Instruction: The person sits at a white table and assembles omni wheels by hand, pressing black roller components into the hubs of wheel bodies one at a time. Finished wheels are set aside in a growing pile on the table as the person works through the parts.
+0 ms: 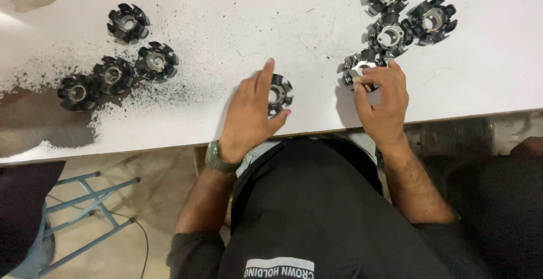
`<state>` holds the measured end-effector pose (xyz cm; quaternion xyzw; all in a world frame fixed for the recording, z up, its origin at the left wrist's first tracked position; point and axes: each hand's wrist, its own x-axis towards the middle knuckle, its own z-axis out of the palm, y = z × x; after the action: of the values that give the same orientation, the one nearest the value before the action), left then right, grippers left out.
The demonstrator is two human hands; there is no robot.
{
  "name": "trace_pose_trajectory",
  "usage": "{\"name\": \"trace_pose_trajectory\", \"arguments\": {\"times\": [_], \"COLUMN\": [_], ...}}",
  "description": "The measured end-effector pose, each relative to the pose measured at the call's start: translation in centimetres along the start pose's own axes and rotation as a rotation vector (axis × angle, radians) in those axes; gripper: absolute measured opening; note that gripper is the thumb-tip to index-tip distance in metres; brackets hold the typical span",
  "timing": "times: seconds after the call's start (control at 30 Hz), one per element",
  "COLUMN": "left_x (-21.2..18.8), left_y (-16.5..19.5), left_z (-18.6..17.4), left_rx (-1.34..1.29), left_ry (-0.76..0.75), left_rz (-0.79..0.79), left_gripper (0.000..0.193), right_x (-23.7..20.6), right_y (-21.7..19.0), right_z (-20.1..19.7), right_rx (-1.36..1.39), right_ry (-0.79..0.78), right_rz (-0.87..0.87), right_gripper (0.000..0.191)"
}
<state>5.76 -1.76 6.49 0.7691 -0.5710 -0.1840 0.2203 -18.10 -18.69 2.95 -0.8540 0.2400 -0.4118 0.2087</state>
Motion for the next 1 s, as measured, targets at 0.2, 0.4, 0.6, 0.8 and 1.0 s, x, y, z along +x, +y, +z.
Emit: {"name": "trace_pose_trajectory", "arguments": {"times": [0.2,0.4,0.6,0.8,1.0], "left_x": [-0.3,-1.9,-1.0,-1.1,-0.6], "left_y": [0.0,1.6,2.1,2.2,2.2], "left_z": [-0.2,-0.1,1.8,2.1,2.0], "left_rx": [-0.107,-0.143,-0.089,-0.036,-0.031], "left_ry": [-0.003,0.190,0.282,0.287,0.268], "left_rz": [0.426,0.355,0.292,0.329,0.249], "left_gripper": [0.104,0.069,0.040,0.033,0.028], "right_x": [-1.9,-2.0,-1.0,-0.6,-0.3], "right_y": [-1.2,-4.0,-6.4,-6.5,-6.1], "right_z": [0.4,2.5,4.8,4.9,5.0], "right_rx": [0.116,0.179,0.129,0.104,0.103], "right_ry": [-0.019,-0.081,-0.117,-0.152,-0.180], "right_rz": [0.043,0.040,0.066,0.101,0.107], "right_gripper": [0.020,0.019,0.016,0.016,0.014]}}
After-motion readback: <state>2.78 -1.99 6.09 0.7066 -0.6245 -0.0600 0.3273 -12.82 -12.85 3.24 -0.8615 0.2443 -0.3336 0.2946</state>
